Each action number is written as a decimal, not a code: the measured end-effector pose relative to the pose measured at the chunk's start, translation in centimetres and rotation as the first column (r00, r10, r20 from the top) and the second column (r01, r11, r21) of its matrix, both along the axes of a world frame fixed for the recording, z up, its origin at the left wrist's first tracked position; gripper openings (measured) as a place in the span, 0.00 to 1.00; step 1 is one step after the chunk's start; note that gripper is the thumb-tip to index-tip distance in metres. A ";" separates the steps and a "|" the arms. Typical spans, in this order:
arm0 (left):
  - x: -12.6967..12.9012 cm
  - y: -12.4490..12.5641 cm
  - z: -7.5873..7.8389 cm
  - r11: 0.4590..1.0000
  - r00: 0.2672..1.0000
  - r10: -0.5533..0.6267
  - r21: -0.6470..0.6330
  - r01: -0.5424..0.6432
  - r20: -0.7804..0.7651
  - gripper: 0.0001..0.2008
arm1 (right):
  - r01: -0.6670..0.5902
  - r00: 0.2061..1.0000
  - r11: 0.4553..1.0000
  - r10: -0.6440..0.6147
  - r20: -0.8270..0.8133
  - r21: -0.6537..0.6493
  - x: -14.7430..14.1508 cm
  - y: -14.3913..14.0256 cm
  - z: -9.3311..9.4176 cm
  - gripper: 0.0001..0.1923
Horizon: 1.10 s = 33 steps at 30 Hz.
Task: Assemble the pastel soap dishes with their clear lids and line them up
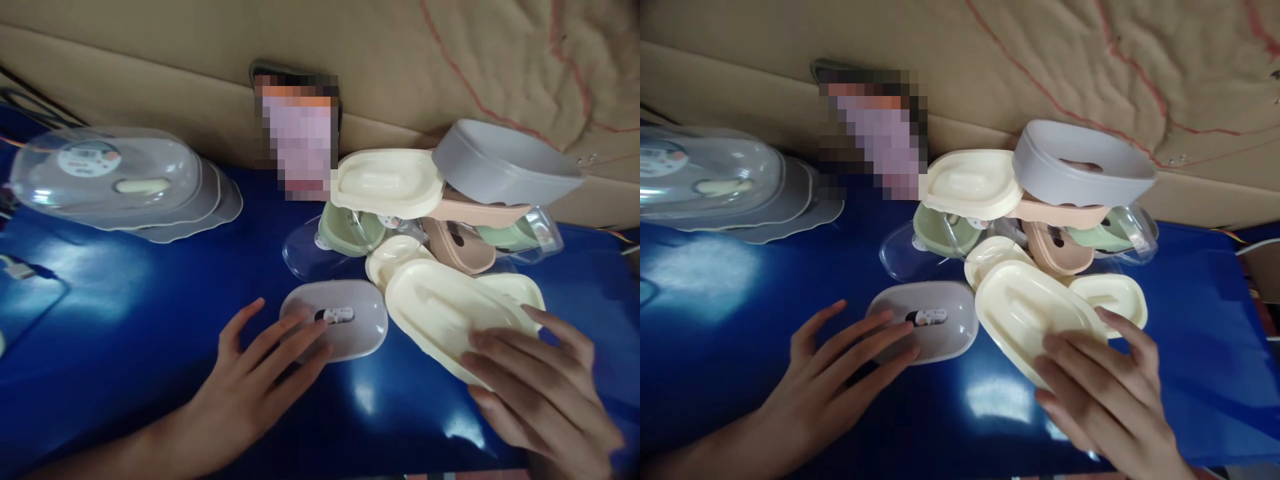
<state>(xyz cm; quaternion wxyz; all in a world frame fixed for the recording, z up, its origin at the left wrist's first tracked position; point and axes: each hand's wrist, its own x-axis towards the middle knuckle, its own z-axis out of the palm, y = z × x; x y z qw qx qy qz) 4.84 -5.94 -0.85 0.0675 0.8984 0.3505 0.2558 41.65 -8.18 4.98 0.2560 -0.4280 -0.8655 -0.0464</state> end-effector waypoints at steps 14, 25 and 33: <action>0.8 0.4 0.1 0.997 0.998 0.066 -0.047 -0.067 -0.018 0.17 | -0.046 0.994 0.995 0.055 0.099 -0.091 -1.5 3.0 -2.8 0.18; -9.5 10.1 4.0 0.777 0.803 0.596 0.244 -0.581 0.013 0.39 | -0.026 0.994 1.000 0.026 0.109 -0.008 -1.7 2.4 -2.9 0.21; -10.4 9.6 6.6 0.870 0.864 0.491 0.125 -0.477 -0.114 0.26 | -0.067 0.992 0.987 0.050 0.119 0.144 -3.2 1.5 -3.6 0.21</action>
